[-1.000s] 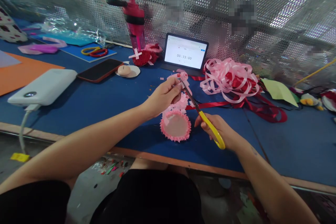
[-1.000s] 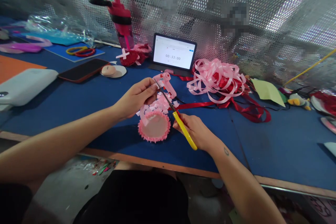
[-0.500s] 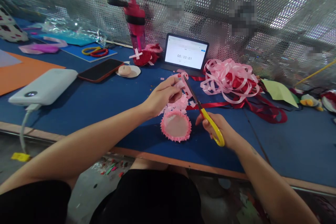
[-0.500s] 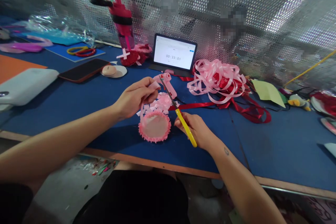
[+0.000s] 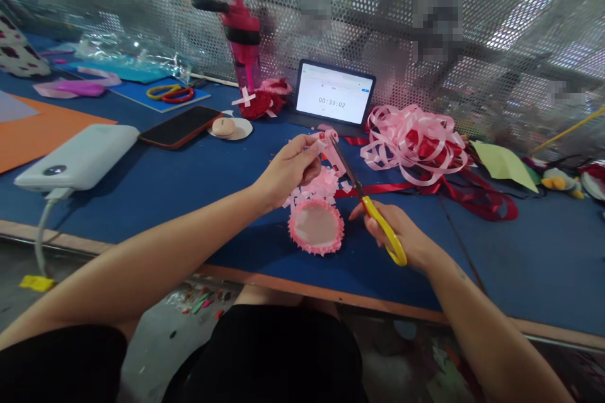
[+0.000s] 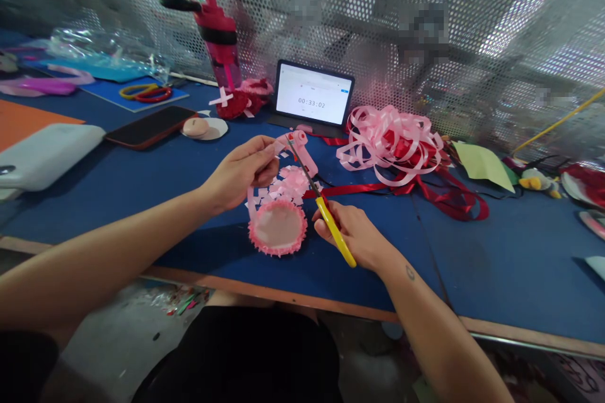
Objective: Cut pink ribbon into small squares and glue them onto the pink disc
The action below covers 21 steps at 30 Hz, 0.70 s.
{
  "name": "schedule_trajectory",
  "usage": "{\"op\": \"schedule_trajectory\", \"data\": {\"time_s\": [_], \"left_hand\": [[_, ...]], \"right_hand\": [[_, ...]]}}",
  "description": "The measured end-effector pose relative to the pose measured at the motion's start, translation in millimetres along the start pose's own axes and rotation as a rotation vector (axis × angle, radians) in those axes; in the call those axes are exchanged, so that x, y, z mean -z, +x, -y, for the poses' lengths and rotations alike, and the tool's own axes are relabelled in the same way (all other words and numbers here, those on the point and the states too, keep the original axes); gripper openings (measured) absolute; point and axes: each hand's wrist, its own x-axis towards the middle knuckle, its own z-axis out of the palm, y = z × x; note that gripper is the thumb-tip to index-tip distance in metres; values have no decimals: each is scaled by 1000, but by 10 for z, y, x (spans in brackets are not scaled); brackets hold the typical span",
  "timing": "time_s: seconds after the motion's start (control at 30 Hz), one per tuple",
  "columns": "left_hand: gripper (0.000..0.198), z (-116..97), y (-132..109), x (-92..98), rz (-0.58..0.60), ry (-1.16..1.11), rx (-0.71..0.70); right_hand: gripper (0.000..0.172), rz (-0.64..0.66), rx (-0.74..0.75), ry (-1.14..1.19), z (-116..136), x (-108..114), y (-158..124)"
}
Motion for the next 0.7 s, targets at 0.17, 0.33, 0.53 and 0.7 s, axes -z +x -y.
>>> {"op": "schedule_trajectory", "data": {"time_s": [0.17,0.33,0.53,0.7], "left_hand": [[14,-18,-18,-25,-20,-7,-18],[16,-9,-17,-25,-8,26,-41],[19,11,-10,-6,9,30,-37],[19,21,3,14,31,48,2]], "right_hand": [[60,2,2,-49,57,7,2],[57,0,-5,-95,111,20,-4],[57,21,-4,-120,106,34,-1],[60,37,17,-173,110,41,12]]}}
